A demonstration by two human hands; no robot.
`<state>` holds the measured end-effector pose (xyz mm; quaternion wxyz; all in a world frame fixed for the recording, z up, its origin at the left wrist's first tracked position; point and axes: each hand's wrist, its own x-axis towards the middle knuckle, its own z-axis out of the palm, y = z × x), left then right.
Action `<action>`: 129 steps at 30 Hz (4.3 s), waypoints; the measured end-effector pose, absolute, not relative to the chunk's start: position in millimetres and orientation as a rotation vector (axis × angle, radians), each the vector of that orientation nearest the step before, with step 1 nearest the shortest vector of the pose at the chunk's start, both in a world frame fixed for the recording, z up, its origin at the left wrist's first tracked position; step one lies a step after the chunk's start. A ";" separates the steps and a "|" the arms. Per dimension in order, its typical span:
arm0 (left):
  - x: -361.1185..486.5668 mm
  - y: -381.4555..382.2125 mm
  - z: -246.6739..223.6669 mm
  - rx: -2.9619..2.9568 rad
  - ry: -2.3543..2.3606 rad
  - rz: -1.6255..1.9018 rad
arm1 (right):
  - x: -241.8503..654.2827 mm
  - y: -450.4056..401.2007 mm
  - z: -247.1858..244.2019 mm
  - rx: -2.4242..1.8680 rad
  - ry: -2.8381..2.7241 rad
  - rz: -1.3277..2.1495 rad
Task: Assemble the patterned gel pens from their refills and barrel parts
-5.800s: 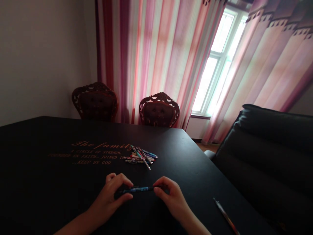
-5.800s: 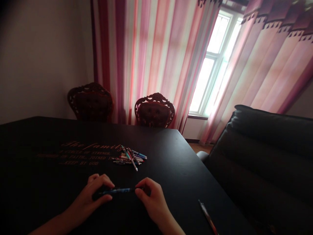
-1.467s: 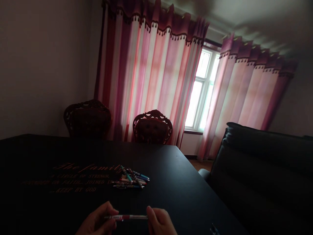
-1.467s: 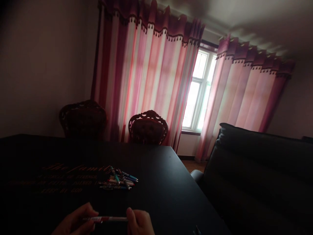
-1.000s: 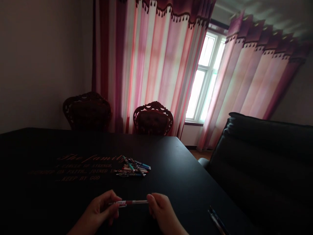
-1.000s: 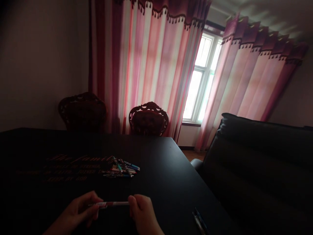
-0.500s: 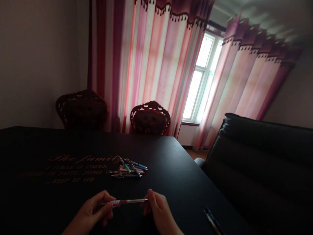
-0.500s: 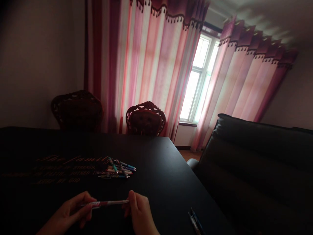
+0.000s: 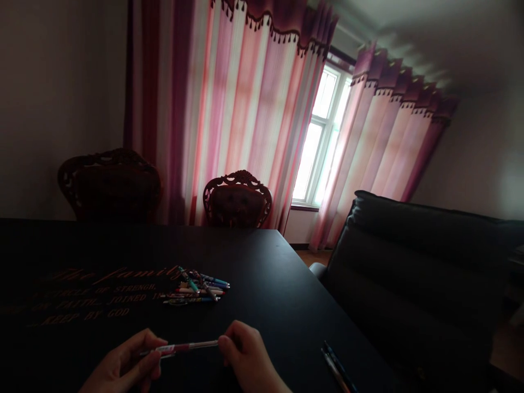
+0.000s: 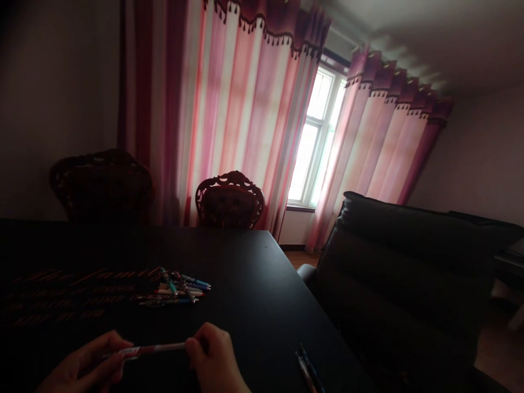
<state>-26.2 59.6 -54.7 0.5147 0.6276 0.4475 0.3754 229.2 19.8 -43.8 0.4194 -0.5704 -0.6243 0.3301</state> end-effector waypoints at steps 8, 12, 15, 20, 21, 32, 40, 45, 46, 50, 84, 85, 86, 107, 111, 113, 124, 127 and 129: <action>-23.5 53.2 -40.8 1.484 1.106 0.919 | 228.5 18.3 -42.6 -1.382 -1.549 0.889; -22.3 51.3 -38.0 1.477 1.107 0.931 | 227.6 18.6 -44.0 -1.355 -1.561 0.913; -20.6 49.0 -37.9 1.482 1.087 0.948 | 227.5 19.3 -44.7 -1.339 -1.541 0.965; -16.2 44.5 -36.9 1.466 1.094 1.010 | 228.9 21.0 -46.6 -1.313 -1.505 1.006; -16.3 44.7 -36.8 1.463 1.093 1.008 | 229.4 21.4 -47.1 -1.307 -1.496 1.022; -22.6 45.7 -32.2 1.497 1.039 0.910 | 229.6 18.6 -40.6 -1.178 -1.437 1.218; -24.0 47.8 -33.3 1.492 1.057 0.940 | 240.4 22.1 -34.0 -1.109 -1.358 1.116; -28.3 52.5 -40.9 1.604 1.152 1.078 | 249.2 23.8 -26.3 -1.151 -1.304 1.046; -29.4 53.0 -42.6 1.639 1.181 1.091 | 250.2 23.9 -25.7 -1.158 -1.304 1.034; -31.7 50.5 -45.3 1.851 1.261 1.051 | 251.7 23.7 -25.5 -1.177 -1.333 0.985; -22.2 33.5 -32.9 2.483 1.207 0.632 | 244.3 16.5 -27.9 -1.315 -1.689 0.684; -21.9 32.6 -31.4 2.483 1.200 0.633 | 243.1 16.4 -29.4 -1.332 -1.719 0.663; -21.7 32.0 -30.2 2.484 1.193 0.630 | 242.4 16.4 -30.5 -1.343 -1.739 0.649; -21.2 33.3 -31.2 2.526 1.171 0.654 | 239.9 17.1 -35.8 -1.436 -1.778 0.693; -22.1 34.1 -31.8 2.520 1.172 0.624 | 239.2 17.1 -36.7 -1.429 -1.715 0.823; -22.6 34.7 -32.6 2.518 1.163 0.633 | 237.4 14.8 -36.0 -1.452 -1.728 0.848; -20.7 39.7 -56.2 2.577 1.196 0.865 | 234.3 6.3 -35.9 -1.443 -2.014 0.645; -20.6 41.0 -62.4 2.574 1.213 0.900 | 233.8 5.6 -36.5 -1.459 -2.067 0.596; -20.2 41.0 -64.4 2.569 1.225 0.947 | 232.7 5.3 -36.5 -1.456 -2.096 0.566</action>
